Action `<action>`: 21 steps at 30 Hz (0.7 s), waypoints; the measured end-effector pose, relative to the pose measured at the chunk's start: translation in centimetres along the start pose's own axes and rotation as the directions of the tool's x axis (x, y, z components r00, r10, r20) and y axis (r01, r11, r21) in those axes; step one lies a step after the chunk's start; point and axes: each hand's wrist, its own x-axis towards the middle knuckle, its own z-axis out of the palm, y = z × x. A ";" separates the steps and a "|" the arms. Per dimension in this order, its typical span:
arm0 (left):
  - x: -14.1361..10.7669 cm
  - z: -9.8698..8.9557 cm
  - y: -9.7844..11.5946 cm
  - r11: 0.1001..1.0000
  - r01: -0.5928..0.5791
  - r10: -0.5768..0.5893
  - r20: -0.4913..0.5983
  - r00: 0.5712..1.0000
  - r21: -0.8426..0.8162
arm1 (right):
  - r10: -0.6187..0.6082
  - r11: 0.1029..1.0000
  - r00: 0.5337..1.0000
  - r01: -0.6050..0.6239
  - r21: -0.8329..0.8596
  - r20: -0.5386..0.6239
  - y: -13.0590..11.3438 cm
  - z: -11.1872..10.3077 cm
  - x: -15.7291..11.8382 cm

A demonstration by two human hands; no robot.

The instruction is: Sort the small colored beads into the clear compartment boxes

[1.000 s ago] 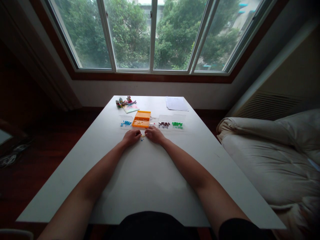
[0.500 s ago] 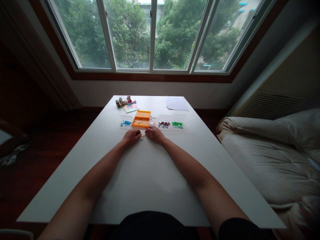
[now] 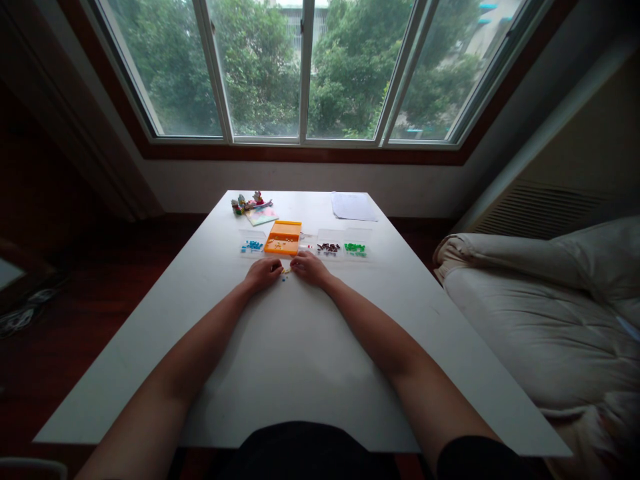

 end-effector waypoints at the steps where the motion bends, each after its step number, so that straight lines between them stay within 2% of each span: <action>1: 0.0 0.0 0.0 1.000 0.002 -0.002 0.001 1.000 0.000 | -0.001 1.000 1.000 0.001 0.002 -0.002 0.0 0.0 0.0; 21: -0.1 -0.2 0.1 1.000 -0.002 0.002 0.002 1.000 0.003 | -0.013 1.000 1.000 0.013 -0.006 -0.005 0.1 0.1 0.1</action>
